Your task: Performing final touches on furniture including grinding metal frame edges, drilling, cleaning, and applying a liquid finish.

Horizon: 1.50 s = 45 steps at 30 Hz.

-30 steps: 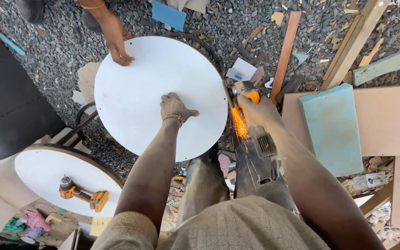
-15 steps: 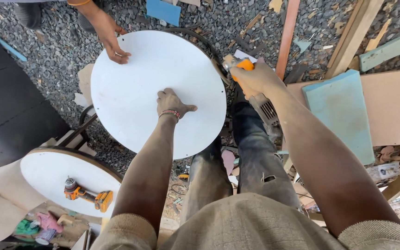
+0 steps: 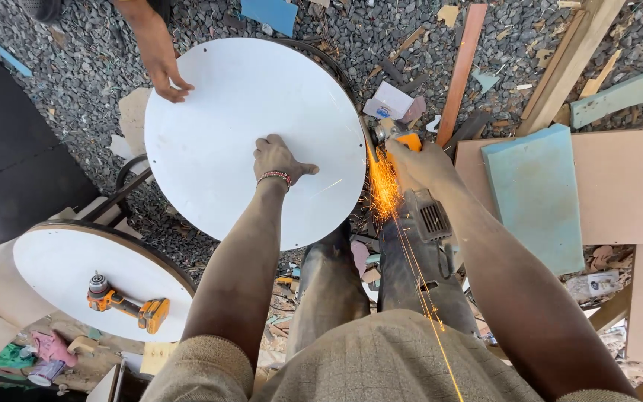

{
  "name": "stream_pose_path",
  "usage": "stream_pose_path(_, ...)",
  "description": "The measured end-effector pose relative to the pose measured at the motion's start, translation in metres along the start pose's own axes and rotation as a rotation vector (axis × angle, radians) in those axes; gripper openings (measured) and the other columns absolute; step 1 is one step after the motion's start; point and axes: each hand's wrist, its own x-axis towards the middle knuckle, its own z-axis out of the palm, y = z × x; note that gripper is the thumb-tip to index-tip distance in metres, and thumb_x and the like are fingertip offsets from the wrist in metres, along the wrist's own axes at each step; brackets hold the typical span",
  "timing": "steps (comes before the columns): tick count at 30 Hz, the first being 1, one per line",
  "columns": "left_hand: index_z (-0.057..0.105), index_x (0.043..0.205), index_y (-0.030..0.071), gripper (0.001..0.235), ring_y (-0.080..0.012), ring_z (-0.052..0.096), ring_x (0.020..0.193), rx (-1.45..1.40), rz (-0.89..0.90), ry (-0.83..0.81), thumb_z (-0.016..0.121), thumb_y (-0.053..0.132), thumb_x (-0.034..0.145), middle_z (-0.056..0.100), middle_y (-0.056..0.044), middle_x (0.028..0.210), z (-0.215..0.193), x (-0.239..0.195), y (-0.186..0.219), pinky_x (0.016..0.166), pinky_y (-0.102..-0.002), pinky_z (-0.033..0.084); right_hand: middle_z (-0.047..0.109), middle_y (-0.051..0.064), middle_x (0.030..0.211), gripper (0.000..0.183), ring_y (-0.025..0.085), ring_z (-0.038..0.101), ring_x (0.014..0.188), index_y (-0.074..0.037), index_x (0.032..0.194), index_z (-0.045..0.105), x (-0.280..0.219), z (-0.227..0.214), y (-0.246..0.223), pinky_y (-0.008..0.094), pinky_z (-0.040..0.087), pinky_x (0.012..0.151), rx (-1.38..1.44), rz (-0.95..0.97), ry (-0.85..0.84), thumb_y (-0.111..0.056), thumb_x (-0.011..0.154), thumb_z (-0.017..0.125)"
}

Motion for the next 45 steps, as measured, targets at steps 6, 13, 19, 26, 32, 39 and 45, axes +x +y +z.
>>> stream_pose_path(6,0.056,0.145,-0.001,0.13,-0.046,0.07,0.145,0.026,0.03,0.002,0.107,0.087,0.064,0.058,-0.027,0.151,-0.004,0.001,0.003,0.128,-0.047,0.057,0.076,0.035,0.153,0.119,0.053,0.068,0.15,0.006,0.162,0.07,0.01,-0.011,-0.001,0.069,0.054,0.126,0.093,0.043,0.017,-0.088,0.091,0.085)
stream_pose_path(13,0.057,0.142,0.0,0.129,-0.0439,0.071,0.144,0.059,0.022,0.02,0.105,0.09,0.062,0.061,-0.026,0.148,0.003,0.002,-0.004,0.128,-0.045,0.058,0.082,0.022,0.137,0.113,0.041,0.081,0.13,-0.003,0.148,0.078,0.048,-0.021,-0.048,0.06,0.069,0.102,-0.039,-0.071,-0.009,-0.1,0.091,0.08)
stream_pose_path(19,0.057,0.141,0.0,0.129,-0.0444,0.072,0.143,0.06,0.027,0.033,0.105,0.09,0.062,0.062,-0.027,0.148,0.0,-0.005,-0.001,0.128,-0.045,0.058,0.077,0.027,0.149,0.113,0.043,0.073,0.144,0.0,0.154,0.074,0.026,-0.023,-0.048,0.061,0.063,0.11,-0.123,-0.09,-0.038,-0.095,0.093,0.078)
stream_pose_path(26,0.054,0.144,0.002,0.135,-0.0432,0.069,0.145,0.061,0.014,-0.003,0.104,0.094,0.058,0.058,-0.024,0.151,0.003,0.002,-0.002,0.13,-0.045,0.057,0.075,0.023,0.158,0.12,0.041,0.067,0.155,-0.002,0.162,0.072,-0.018,0.004,-0.01,0.062,0.058,0.123,-0.037,0.08,-0.032,-0.099,0.091,0.075)
stream_pose_path(32,0.054,0.145,0.001,0.136,-0.0466,0.068,0.148,0.04,0.038,0.01,0.108,0.09,0.058,0.058,-0.027,0.153,-0.003,-0.001,-0.003,0.132,-0.047,0.055,0.072,0.02,0.164,0.102,0.039,0.063,0.16,-0.01,0.163,0.072,-0.016,0.034,0.018,0.059,0.054,0.13,0.155,0.115,0.037,-0.086,0.096,0.08)
stream_pose_path(39,0.058,0.147,-0.002,0.127,-0.0479,0.068,0.148,-0.025,0.034,0.041,0.109,0.083,0.067,0.059,-0.031,0.155,-0.007,-0.011,-0.006,0.13,-0.049,0.057,0.052,0.031,0.179,0.126,0.04,0.07,0.153,0.006,0.183,0.04,-0.068,0.021,0.05,0.055,0.072,0.108,0.683,0.289,-0.019,-0.075,0.099,0.087)
stream_pose_path(45,0.066,0.147,-0.002,0.107,-0.0475,0.069,0.149,-0.194,0.058,0.182,0.109,0.069,0.08,0.062,-0.029,0.154,-0.007,0.007,-0.013,0.126,-0.05,0.06,0.048,0.03,0.183,0.13,0.041,0.049,0.17,0.001,0.186,0.04,-0.022,0.029,0.161,0.063,0.049,0.135,0.597,0.357,0.104,-0.087,0.1,0.084)
